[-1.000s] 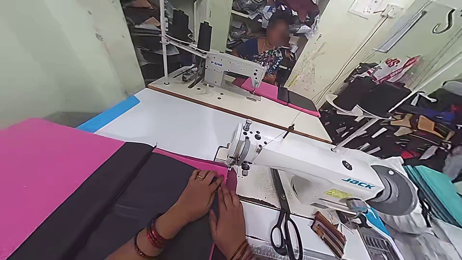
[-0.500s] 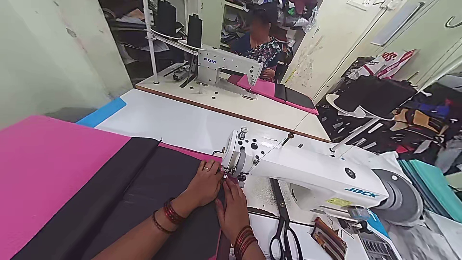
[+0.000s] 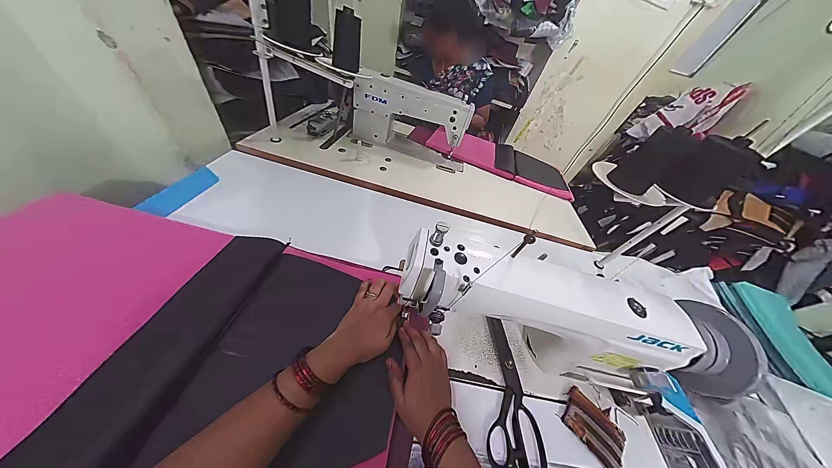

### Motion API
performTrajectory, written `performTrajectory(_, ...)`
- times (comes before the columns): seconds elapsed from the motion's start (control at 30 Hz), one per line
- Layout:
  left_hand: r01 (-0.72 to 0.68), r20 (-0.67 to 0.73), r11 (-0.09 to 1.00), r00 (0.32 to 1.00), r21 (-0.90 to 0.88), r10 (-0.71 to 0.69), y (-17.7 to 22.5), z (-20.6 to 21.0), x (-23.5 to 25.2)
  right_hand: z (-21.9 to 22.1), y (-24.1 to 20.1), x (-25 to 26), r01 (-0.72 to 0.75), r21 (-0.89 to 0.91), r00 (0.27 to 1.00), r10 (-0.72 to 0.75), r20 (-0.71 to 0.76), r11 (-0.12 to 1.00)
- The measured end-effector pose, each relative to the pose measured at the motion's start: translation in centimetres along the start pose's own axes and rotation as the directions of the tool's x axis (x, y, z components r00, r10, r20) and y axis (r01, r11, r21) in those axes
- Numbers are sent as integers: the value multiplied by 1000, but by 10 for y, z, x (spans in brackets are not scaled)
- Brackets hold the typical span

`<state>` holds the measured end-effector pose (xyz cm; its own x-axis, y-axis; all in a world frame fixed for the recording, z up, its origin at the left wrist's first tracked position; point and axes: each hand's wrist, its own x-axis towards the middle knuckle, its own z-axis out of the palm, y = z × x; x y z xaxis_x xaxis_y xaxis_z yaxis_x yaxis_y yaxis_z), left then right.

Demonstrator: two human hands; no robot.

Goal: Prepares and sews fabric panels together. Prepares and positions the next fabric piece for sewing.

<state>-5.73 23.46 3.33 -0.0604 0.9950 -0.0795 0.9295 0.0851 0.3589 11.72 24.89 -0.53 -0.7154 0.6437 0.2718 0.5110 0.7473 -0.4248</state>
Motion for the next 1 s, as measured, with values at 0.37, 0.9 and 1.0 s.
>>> performTrajectory(0.37, 26, -40, 1000, 999, -1, -26, -4, -7, 24, -1, 1, 5, -59, 40, 998, 59, -5, 997)
performTrajectory(0.9, -187, -209, 982, 962, -24, 178, 9, 23, -73, -7, -2, -3, 20, 3, 1000, -20, -20, 1000)
performTrajectory(1.0, -336, -167, 941, 926, 40, 338, 8, 45, -119, -4, -1, -2, 10, 0, 1000, -10, 1, 1000)
